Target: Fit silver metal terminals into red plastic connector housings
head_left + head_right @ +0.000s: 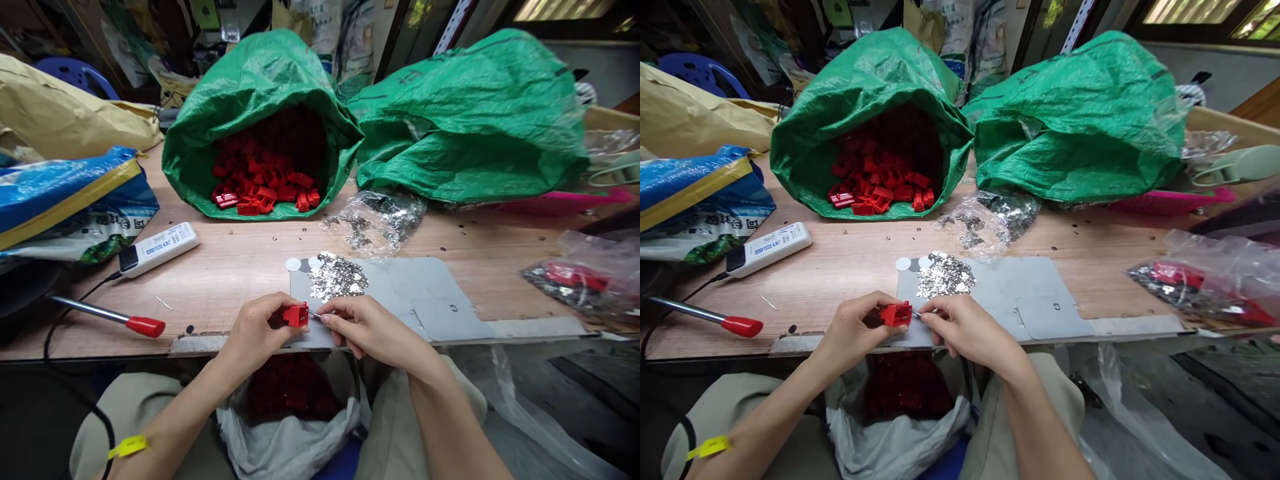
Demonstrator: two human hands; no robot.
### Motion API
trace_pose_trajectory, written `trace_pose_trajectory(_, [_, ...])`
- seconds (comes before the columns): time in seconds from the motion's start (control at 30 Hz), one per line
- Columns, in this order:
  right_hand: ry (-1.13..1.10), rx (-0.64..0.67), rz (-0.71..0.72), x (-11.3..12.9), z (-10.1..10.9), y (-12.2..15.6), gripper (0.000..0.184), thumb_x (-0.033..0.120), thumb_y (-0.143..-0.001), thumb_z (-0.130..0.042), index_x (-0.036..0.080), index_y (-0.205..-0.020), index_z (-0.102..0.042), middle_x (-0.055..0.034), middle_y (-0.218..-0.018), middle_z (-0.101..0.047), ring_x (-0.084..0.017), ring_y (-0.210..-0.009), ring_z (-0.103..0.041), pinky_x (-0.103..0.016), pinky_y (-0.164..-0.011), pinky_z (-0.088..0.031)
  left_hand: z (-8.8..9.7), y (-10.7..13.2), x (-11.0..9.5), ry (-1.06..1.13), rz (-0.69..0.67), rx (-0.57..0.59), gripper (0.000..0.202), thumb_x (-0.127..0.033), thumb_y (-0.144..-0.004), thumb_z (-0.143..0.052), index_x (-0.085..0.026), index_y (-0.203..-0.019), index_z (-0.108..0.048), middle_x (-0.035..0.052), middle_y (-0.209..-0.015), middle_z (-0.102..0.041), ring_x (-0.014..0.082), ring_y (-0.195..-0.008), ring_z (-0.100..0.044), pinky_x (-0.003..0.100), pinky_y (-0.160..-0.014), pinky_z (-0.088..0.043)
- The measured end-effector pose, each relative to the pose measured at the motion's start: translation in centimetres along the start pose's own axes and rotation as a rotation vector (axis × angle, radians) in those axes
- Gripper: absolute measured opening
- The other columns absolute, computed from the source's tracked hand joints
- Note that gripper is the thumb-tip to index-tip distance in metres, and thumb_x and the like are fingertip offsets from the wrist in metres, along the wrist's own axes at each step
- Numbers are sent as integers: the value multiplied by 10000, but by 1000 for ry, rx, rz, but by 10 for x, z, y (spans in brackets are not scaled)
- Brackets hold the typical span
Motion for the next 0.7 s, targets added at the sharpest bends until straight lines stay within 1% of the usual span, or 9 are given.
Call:
trace_pose_trajectory(0.27, [-16,9,-1,0,-1,-3,230,343,-976,-516,188,-985,-685,31,-648,-622,-72,-412,-480,-177,-419,-360,0,-1,4,-3,-5,5,220,-261,-755,-809,-192,-944,-721,1,-829,-740,140,-734,-663,214,-652,-495])
trace_pose_trajectory(0.47, [6,3,-3,0,-2,-5,215,334,-964,-523,192,-965,-684,32,-638,-622,-77,-414,-483,-181,-424,-361,1,1,1,3,-2,4,208,-274,-760,-803,-191,-932,-720,-2,-830,-741,136,-733,-660,213,-655,-493])
trace_pose_trajectory(0.7, [68,-78,-2,8,-8,-6,166,261,-927,-535,177,-847,-654,23,-580,-598,-96,-430,-501,-186,-415,-339,3,-1,2,10,-6,24,189,-243,-764,-795,-199,-933,-723,-11,-829,-737,131,-742,-663,208,-669,-499])
Point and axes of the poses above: each hand's wrist, its own y-axis away from the middle knuckle, its own z-axis out of the back of the hand, x = y × z, the point moved 1 cm from there along -y, towards the middle knuckle
